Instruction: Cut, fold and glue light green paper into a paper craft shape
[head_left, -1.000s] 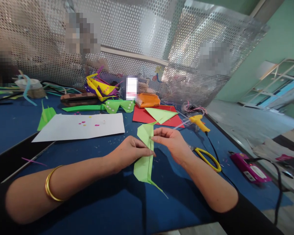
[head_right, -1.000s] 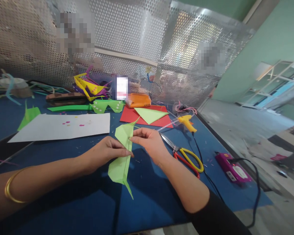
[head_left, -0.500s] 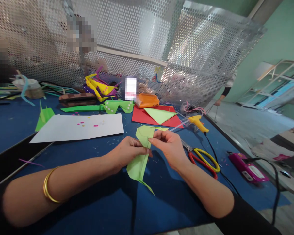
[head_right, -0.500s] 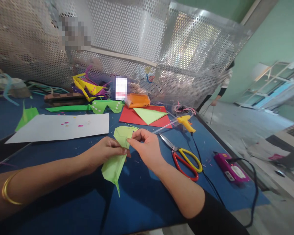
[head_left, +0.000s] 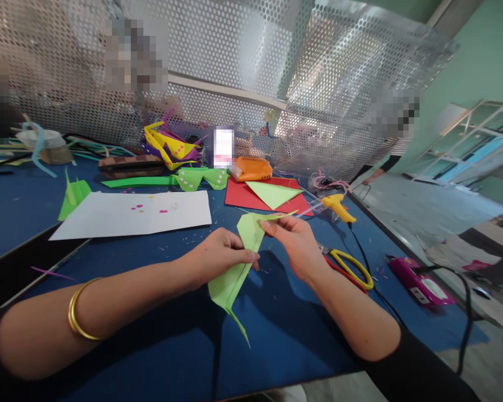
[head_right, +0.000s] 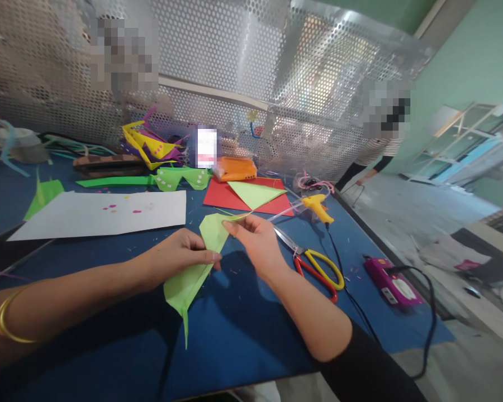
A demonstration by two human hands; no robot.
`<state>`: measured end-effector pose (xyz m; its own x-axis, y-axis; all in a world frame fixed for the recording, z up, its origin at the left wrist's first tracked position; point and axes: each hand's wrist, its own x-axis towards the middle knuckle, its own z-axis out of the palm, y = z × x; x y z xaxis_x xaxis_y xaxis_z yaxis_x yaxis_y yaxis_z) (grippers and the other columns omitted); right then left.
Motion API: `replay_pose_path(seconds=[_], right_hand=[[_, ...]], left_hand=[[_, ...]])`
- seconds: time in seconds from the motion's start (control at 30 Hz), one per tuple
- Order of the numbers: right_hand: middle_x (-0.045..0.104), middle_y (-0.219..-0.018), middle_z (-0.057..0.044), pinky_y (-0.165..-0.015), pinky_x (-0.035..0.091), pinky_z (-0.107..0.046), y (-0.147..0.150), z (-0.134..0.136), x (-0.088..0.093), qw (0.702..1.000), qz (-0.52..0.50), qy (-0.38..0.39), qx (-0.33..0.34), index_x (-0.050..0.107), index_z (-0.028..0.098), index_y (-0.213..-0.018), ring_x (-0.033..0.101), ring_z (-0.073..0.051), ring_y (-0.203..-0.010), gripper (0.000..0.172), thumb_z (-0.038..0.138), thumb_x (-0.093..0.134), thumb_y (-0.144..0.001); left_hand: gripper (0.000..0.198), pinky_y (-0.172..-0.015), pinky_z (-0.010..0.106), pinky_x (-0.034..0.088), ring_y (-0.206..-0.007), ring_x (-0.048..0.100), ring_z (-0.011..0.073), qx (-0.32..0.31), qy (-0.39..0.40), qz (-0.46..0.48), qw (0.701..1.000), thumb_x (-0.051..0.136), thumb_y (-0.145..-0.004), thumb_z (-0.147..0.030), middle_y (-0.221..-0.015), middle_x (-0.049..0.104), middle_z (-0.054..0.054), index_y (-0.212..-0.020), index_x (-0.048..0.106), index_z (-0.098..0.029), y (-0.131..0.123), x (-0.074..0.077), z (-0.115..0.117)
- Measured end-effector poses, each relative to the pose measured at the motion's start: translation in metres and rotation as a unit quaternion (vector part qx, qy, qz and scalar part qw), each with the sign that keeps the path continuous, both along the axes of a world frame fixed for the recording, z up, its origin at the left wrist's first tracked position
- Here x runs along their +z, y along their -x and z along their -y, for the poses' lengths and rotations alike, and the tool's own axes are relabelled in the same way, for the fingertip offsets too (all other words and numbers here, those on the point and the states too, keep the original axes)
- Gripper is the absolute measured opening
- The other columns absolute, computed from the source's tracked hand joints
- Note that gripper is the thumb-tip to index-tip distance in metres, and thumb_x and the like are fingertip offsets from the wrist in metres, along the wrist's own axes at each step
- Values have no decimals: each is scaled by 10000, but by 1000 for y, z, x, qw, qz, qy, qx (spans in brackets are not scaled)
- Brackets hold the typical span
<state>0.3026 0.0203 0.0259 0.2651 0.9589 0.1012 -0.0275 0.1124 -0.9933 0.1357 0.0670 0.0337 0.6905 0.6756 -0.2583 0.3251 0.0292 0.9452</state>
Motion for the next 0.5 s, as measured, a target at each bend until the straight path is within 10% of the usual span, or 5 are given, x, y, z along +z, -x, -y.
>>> replay_pose_path(seconds=[0.17,0.5], right_hand=[[643,-617,17,-681,469,-295,-7,-4,-3,999,15,-28,-33,696,183,-655,567,-143,-647,203,362,790,-647],[662,-632,18,-715,461,-310,-4,-2,-5,997,35,49,40,693,186,-639,577,-139,-641,215,371,801,-626]], left_hand=[[404,-507,235,405,-532,555,135,-21,91,6,996,665,-724,-530,-665,705,70,-753,774,-142,-1,4,0],[209,-529,244,384,-550,575,145,-2,-52,-38,998,710,-660,-334,-593,702,47,-531,713,-169,-1,-1,-6]])
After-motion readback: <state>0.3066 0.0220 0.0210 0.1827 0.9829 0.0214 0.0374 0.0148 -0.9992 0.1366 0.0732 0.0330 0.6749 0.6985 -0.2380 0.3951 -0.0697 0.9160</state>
